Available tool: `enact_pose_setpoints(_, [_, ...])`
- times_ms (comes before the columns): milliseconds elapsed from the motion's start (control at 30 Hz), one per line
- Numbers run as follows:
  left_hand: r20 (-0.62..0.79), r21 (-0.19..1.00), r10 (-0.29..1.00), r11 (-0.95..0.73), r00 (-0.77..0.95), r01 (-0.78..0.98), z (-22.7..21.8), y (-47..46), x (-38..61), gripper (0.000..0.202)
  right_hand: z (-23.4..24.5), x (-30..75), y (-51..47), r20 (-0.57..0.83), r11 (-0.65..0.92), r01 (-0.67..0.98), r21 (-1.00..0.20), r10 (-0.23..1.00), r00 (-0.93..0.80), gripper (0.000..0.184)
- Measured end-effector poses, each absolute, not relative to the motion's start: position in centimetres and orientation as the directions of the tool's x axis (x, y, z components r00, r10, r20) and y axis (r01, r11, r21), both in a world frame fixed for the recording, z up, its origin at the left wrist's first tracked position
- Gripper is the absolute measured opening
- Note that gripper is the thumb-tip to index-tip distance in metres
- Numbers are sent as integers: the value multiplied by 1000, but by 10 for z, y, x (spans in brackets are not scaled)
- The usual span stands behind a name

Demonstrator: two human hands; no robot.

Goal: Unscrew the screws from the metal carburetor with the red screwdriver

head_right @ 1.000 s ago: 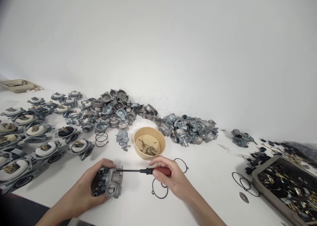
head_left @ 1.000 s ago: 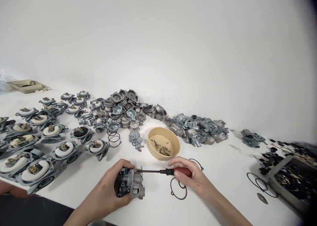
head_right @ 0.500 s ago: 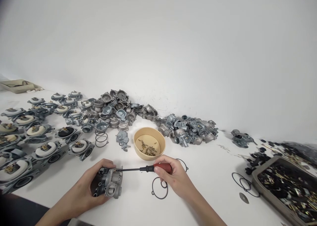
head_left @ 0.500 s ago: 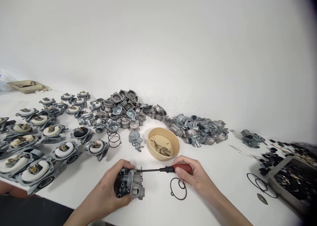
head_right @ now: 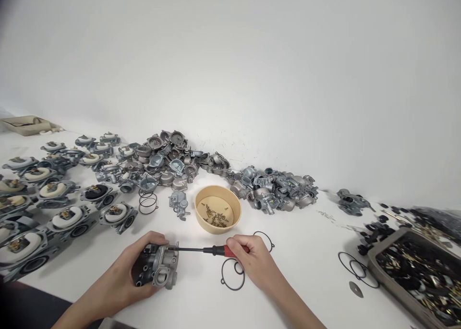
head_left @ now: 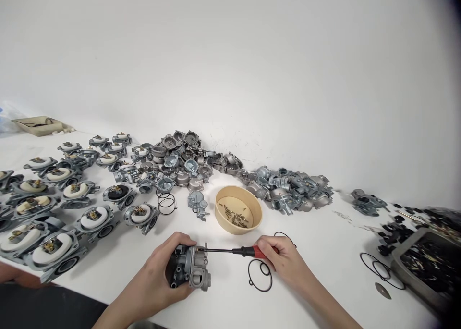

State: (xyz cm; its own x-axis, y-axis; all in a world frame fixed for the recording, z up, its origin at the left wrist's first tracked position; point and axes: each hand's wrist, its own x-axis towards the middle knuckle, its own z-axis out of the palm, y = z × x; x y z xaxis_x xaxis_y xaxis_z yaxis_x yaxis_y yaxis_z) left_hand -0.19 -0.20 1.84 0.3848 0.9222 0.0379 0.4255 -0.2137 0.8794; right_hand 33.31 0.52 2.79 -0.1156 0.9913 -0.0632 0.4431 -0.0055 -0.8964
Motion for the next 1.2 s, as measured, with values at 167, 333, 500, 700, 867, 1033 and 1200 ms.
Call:
enact_pose_setpoints(167, [37,874,921,-218,388,435,19,-2,-2,58,28,335,0,-57,3,362,-932,986,-155,62])
enact_pose_setpoints(333, [31,876,920,-213,390,433,17,-2,-3,57,40,333,-9,-77,-9,284,-959,970,-229,47])
enact_pose_setpoints(500, [44,870,921,-226,388,438,18,-2,-2,57,44,330,-13,-80,-29,262,-965,979,-189,49])
enact_pose_setpoints(700, [74,855,927,-250,368,456,19,-2,-3,60,50,327,-11,-68,-20,249,-968,980,-186,50])
enact_pose_setpoints(867, [89,851,922,-267,376,452,19,-2,-2,59,50,326,-10,-55,-11,257,-966,985,-163,49])
enact_pose_setpoints(1033, [68,863,924,-244,377,443,20,-1,-2,59,43,331,-7,-32,17,298,-955,987,-157,47])
enact_pose_setpoints(1200, [60,857,925,-241,376,455,21,-2,-2,58,36,337,-2,-17,53,306,-951,975,-223,45])
